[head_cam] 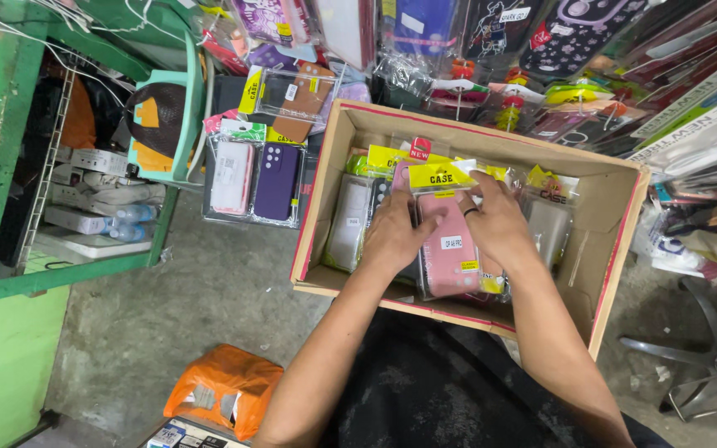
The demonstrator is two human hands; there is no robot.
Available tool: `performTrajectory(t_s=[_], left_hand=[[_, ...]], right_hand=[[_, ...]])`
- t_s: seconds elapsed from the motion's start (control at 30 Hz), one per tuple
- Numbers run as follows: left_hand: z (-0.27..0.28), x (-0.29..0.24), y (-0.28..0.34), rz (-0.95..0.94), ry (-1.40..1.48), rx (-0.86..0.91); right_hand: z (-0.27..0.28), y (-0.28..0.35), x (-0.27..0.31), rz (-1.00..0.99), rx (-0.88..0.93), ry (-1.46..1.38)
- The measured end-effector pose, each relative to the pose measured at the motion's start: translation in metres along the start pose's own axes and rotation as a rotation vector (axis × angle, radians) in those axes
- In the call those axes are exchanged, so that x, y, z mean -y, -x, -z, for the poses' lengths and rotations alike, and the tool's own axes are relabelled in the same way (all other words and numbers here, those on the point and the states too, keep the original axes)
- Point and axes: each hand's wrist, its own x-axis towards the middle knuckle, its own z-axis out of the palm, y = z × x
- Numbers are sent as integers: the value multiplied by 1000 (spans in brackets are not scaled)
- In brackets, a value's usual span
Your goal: The person sorts through a box of mobile phone cases, removes cases from their plastic packaging to check them, and places the items back into the box and onto nearby display shelves.
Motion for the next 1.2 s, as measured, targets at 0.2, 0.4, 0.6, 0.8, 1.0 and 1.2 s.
performTrajectory(t_s=[0.2,0.4,0.6,0.8,1.0,1.2], left_hand=[[-7,14,3,121,337,-67],[23,10,14,-29,677,-352],[70,1,35,-164,693,-552],[104,7,62,-121,741,-726],[153,16,97,-380,126,-834],[162,45,108,-387,-368,-773]], right_hand=[[-5,6,11,11,45,-170],[-9,2,20,37,103,-563],[-14,5,42,46,261,-776],[-27,12,84,98,361,-755],[-48,4,130,-33,711,-1379],[-57,-5,150,-75,815,-1459]])
